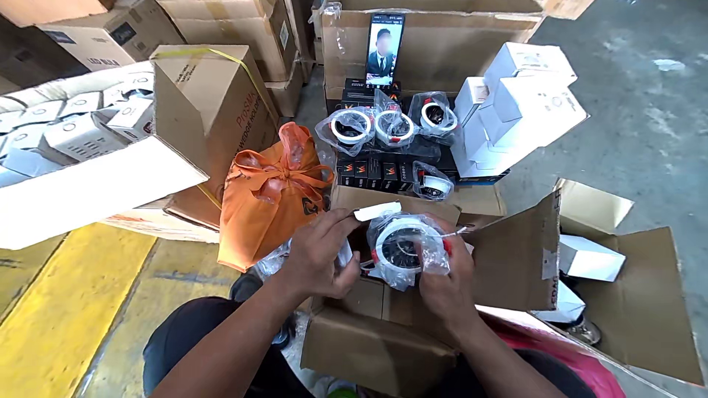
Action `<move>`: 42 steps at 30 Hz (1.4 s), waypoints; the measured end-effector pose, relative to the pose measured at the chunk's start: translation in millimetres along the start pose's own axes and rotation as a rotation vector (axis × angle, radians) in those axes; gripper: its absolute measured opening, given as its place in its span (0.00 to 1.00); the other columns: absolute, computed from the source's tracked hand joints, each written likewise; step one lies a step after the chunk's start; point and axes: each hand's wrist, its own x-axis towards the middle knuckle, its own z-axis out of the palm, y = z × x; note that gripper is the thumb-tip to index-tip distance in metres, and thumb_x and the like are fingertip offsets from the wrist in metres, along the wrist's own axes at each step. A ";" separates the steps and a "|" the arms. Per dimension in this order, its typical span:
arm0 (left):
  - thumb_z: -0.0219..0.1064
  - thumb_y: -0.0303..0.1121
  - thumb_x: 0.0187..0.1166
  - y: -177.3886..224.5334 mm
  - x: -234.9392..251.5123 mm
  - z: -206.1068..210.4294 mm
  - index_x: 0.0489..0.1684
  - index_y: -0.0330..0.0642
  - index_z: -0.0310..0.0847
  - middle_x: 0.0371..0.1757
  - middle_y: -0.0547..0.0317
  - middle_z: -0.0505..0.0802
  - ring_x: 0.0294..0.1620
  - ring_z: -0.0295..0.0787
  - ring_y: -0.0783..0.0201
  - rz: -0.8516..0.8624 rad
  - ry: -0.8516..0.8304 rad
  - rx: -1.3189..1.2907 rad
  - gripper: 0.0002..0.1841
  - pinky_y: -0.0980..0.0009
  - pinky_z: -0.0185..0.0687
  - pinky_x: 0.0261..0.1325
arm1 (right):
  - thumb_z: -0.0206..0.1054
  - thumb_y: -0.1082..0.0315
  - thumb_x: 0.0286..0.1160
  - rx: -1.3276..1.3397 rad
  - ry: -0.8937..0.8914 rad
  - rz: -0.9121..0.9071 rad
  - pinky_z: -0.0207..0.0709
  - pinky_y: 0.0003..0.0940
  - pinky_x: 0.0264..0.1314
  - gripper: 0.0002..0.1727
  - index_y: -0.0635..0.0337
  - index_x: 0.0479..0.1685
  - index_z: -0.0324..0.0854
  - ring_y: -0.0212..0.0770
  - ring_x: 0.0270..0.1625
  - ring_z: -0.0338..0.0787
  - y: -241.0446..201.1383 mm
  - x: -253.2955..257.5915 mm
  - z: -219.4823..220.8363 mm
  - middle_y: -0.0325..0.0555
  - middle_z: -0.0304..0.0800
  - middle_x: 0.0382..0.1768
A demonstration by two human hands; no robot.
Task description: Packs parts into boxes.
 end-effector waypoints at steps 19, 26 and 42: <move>0.57 0.52 0.79 2.7 -4.6 -3.4 0.70 0.34 0.82 0.68 0.45 0.89 0.69 0.86 0.57 -0.043 -0.028 -0.157 0.31 0.56 0.86 0.68 | 0.59 0.57 0.83 -0.347 -0.294 -0.424 0.81 0.40 0.66 0.20 0.59 0.59 0.88 0.44 0.64 0.85 10.7 -9.5 15.2 0.53 0.87 0.59; 0.53 0.49 0.78 -0.9 -7.8 -3.8 0.68 0.33 0.83 0.66 0.45 0.90 0.67 0.87 0.58 -0.049 -0.055 -0.154 0.30 0.58 0.87 0.66 | 0.74 0.62 0.70 -0.059 -0.421 -0.253 0.83 0.39 0.69 0.17 0.61 0.53 0.84 0.43 0.67 0.85 8.2 -14.1 13.4 0.51 0.86 0.61; 0.47 0.40 0.82 5.8 -11.4 17.4 0.70 0.30 0.81 0.63 0.46 0.91 0.62 0.89 0.61 -0.093 -0.082 -0.350 0.28 0.62 0.87 0.63 | 0.66 0.56 0.84 -0.251 -0.532 -0.383 0.84 0.39 0.70 0.15 0.55 0.54 0.92 0.39 0.66 0.89 10.0 -11.2 8.5 0.43 0.93 0.60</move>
